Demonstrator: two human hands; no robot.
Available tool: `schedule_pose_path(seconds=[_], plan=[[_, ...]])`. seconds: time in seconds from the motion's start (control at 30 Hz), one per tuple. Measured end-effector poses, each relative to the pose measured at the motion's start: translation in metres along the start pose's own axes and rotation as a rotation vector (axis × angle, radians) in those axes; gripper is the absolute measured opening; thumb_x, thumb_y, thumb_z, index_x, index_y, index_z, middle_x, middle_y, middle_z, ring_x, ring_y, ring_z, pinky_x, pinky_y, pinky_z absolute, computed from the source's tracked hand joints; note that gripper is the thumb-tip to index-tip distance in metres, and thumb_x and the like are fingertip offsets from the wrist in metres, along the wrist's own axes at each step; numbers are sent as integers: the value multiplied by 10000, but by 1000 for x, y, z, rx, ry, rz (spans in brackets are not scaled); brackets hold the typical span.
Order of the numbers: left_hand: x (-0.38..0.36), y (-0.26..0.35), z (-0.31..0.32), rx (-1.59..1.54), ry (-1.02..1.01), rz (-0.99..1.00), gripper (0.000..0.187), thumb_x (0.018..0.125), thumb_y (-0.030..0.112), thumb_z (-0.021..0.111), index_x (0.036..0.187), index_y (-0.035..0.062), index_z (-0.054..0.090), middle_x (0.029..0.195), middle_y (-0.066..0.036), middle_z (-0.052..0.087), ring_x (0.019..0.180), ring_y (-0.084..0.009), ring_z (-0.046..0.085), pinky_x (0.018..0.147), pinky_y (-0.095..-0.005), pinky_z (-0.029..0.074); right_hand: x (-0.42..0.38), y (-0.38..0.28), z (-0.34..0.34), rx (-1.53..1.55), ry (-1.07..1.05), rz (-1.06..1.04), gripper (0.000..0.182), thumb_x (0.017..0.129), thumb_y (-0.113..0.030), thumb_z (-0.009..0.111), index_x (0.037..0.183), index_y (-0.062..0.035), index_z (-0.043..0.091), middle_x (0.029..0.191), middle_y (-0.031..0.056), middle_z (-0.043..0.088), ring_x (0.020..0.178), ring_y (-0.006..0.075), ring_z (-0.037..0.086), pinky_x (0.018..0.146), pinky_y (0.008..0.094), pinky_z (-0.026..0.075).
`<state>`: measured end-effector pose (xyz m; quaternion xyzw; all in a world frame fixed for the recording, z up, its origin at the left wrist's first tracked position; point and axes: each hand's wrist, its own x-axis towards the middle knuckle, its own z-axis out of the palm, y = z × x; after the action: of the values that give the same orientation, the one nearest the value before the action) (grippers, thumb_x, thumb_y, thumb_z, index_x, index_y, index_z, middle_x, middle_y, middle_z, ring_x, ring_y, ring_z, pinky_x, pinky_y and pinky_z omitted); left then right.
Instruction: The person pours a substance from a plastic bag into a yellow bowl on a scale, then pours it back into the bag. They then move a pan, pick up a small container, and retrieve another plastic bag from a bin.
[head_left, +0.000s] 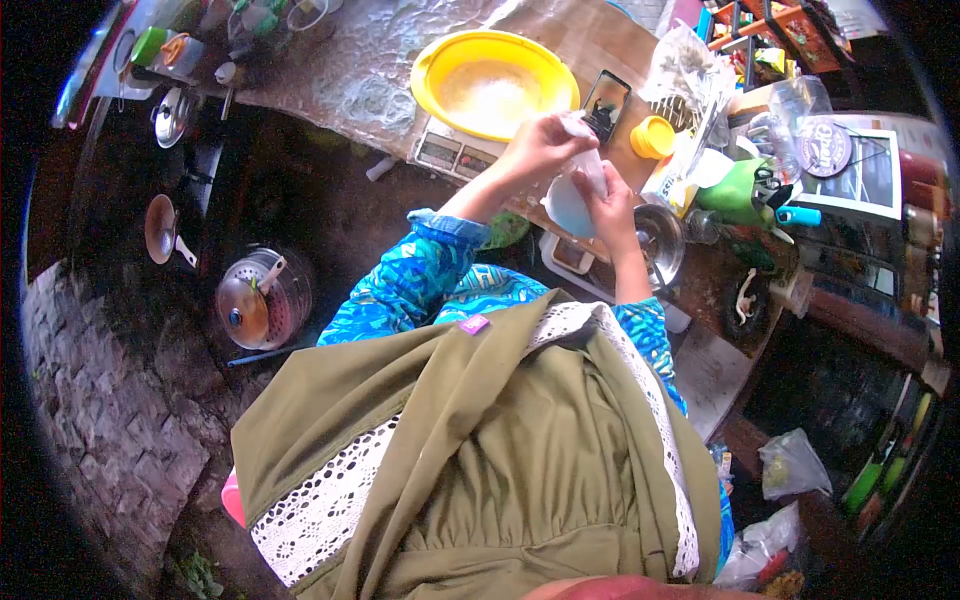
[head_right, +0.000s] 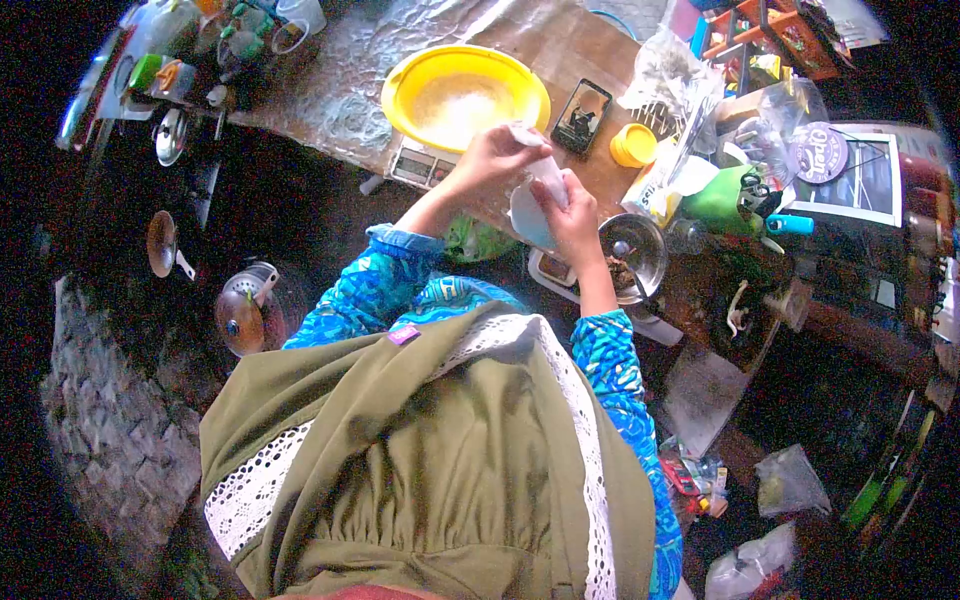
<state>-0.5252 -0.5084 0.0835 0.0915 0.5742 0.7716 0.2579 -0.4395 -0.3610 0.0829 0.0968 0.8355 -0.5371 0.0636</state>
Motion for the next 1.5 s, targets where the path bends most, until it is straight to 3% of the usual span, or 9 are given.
schedule_pose_path(seconds=[0.2, 0.3, 0.5, 0.67, 0.8, 0.93, 1.13, 1.4, 1.5], plan=[[14, -11, -38, 205, 47, 102, 345, 763, 301, 693, 916, -2, 635, 839, -89, 655, 778, -141, 619, 678, -275, 492, 14, -25, 10, -48, -91, -11, 408, 737, -354, 692, 951, -29, 572, 798, 99, 633, 741, 157, 605, 668, 316, 474], [16, 11, -49, 439, 7, -60, 367, 787, 344, 660, 917, 2, 630, 816, -74, 653, 758, -115, 604, 661, -275, 479, 19, -34, 18, -4, -194, -49, 473, 684, -334, 727, 1009, -26, 573, 819, 83, 640, 759, 153, 606, 715, 319, 478], [25, 12, -78, 172, -27, 81, 336, 804, 295, 652, 982, 16, 590, 797, -38, 629, 703, -78, 570, 603, -230, 457, 47, -35, 7, 47, -455, 201, 464, 700, -223, 704, 1084, -16, 547, 958, 48, 604, 858, 120, 563, 784, 273, 449], [39, 21, -107, 128, -89, 48, 282, 858, 314, 589, 958, 50, 588, 703, 36, 550, 591, -24, 481, 511, -186, 392, 71, -37, 5, 127, -445, 130, 425, 665, -220, 678, 1028, -15, 593, 913, 56, 626, 823, 118, 568, 762, 289, 454], [62, 5, -137, 613, -48, 235, 320, 858, 345, 576, 909, 30, 601, 745, 14, 574, 662, -91, 537, 577, -250, 450, 90, -56, 4, -190, -423, 65, 462, 677, -305, 693, 1030, -21, 600, 919, 106, 642, 835, 188, 606, 779, 316, 461], [57, 32, -156, 777, -34, 139, 298, 834, 335, 604, 910, 47, 606, 819, -24, 608, 736, -119, 554, 658, -283, 464, 120, -55, 6, -545, -353, 25, 483, 694, -409, 655, 1007, -44, 619, 936, 176, 632, 879, 284, 616, 779, 370, 471], [41, 27, -203, 745, 50, 182, 229, 847, 245, 593, 949, 41, 597, 855, -34, 626, 726, -120, 575, 680, -256, 463, 155, -71, 21, -1100, -451, 41, 477, 700, -452, 617, 994, -76, 623, 932, 144, 635, 888, 284, 607, 775, 389, 466], [-23, 26, -256, 644, 162, 91, 182, 865, 203, 570, 945, 44, 604, 809, -15, 620, 750, -55, 558, 643, -222, 454, 177, -110, 45, -1309, -619, 143, 427, 694, -397, 669, 986, -87, 644, 994, 123, 637, 926, 268, 608, 775, 418, 470], [-49, -5, -256, 912, 99, 69, 202, 830, 227, 570, 923, 57, 625, 838, -132, 630, 745, -229, 612, 664, -339, 476, 177, -122, 55, -1404, -645, 167, 428, 704, -398, 659, 997, -86, 643, 999, 118, 638, 930, 266, 607, 776, 414, 471]])
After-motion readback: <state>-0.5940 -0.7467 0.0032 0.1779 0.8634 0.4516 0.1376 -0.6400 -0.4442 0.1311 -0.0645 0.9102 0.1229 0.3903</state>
